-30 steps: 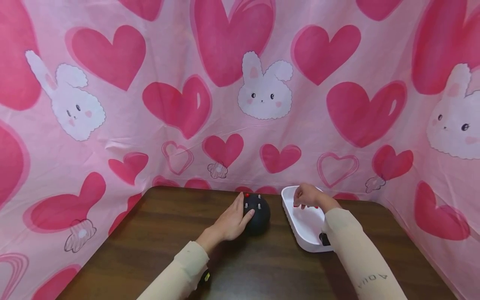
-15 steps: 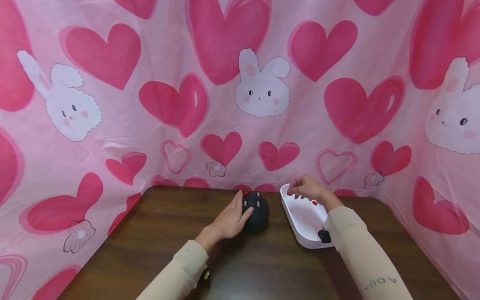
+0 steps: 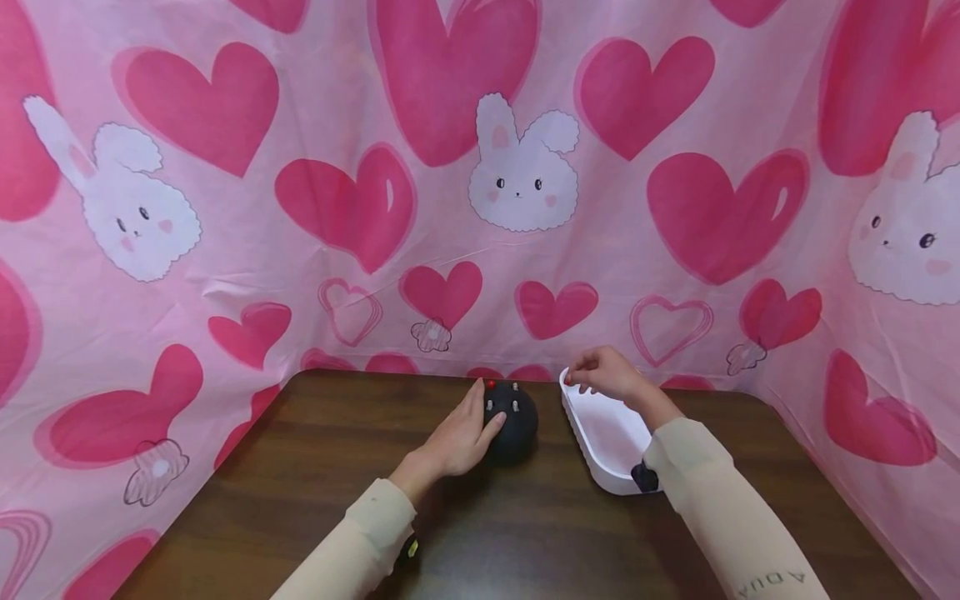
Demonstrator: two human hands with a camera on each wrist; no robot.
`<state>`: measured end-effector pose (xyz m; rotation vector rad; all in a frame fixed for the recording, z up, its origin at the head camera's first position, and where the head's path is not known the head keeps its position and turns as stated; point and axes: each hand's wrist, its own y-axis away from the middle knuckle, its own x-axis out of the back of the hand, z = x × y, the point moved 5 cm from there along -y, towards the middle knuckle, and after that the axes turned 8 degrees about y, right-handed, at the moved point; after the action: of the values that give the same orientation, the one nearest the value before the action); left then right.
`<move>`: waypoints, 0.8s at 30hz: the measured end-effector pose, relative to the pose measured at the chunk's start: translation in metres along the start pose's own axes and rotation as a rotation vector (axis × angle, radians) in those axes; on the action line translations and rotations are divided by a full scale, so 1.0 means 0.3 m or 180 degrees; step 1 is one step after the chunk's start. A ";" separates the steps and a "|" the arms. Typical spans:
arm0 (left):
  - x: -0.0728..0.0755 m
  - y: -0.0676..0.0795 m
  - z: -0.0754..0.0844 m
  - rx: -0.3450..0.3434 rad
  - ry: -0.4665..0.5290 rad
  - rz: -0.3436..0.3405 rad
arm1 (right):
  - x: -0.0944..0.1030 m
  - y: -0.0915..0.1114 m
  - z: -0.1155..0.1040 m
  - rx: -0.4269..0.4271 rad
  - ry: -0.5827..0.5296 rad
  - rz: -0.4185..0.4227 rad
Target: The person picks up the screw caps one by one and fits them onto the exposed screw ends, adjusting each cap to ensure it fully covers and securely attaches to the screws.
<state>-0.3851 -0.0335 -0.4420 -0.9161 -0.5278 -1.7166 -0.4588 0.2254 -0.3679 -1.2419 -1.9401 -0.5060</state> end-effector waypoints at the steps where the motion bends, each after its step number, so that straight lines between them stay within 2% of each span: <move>1: -0.001 -0.002 -0.002 0.0016 -0.0006 -0.0012 | -0.001 0.002 -0.010 0.0021 -0.0021 0.0018; 7: -0.004 -0.007 -0.005 0.0036 0.0024 -0.0020 | -0.016 0.006 -0.050 0.0227 -0.0162 0.0078; 17: -0.003 -0.004 -0.004 0.0010 0.0036 0.0000 | -0.026 0.006 -0.076 0.0232 -0.0165 0.0278; 24: -0.010 -0.010 -0.012 0.0009 0.0018 0.0032 | -0.031 0.013 -0.091 0.0261 -0.0309 0.0353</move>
<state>-0.3888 -0.0334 -0.4462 -0.9101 -0.5208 -1.7085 -0.4424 0.2032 -0.3581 -1.3342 -1.9389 -0.3115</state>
